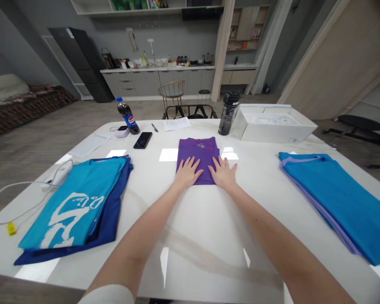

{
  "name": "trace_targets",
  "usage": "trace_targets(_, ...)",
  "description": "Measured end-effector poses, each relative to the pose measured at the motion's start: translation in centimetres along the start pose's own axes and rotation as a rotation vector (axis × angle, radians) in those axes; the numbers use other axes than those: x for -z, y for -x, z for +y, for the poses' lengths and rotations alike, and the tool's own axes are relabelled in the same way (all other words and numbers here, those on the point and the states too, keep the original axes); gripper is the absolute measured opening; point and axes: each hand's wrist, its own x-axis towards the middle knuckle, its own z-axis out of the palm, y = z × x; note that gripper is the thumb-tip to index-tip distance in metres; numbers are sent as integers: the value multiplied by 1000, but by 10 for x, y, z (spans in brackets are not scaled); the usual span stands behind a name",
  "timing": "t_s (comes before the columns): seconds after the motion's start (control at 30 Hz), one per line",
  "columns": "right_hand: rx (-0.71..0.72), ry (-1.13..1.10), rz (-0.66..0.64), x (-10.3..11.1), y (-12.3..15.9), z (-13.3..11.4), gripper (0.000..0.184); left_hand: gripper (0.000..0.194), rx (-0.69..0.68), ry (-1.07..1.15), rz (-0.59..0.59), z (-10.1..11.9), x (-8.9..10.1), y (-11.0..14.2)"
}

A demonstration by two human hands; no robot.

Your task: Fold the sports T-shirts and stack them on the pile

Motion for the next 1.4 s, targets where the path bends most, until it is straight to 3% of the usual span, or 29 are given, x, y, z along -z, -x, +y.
trace_targets(0.1, 185, 15, 28, 1, 16, -1, 60, 71, -68, 3, -8, 1, 1, 17)
trace_targets(0.2, 306, -16, -64, 0, 30, -3, 59, 73, -69, 16, -21, 3, 0, 30)
trace_targets(0.37, 245, -47, -137, 1, 43, 11, 61, 77, -50, 71, -64, -2, 1, 52)
trace_targets(0.47, 241, -123, -139, 4, 51, 32, 60, 66, -95, 149, -58, -15, 8, 71)
trace_targets(0.63, 294, -401, 60, 4, 68, 62, 40, 35, -48, 180, 84, -37, 25, 99)
trace_targets(0.77, 317, -420, 162, 5, 75, 63, 22, 25, -17, -7, 86, -34, 33, 103)
trace_targets(0.97, 279, -239, 83, 26, 94, 51, 20, 26, -30, -100, 0, -16, 45, 111)
trace_targets(1.07, 277, -169, -40, 44, 129, 52, 21, 26, -61, -39, -89, -8, 54, 143)
trace_targets(1.23, 328, -320, -261, 70, 222, 58, 22, 27, -60, 153, -231, 19, 70, 233)
trace_targets(1.33, 291, -383, -337, 81, 275, 56, 20, 25, -47, 225, -330, 37, 82, 281)
trace_targets(1.4, 262, -431, -368, 87, 297, 54, 20, 20, -42, 279, -374, 45, 91, 297)
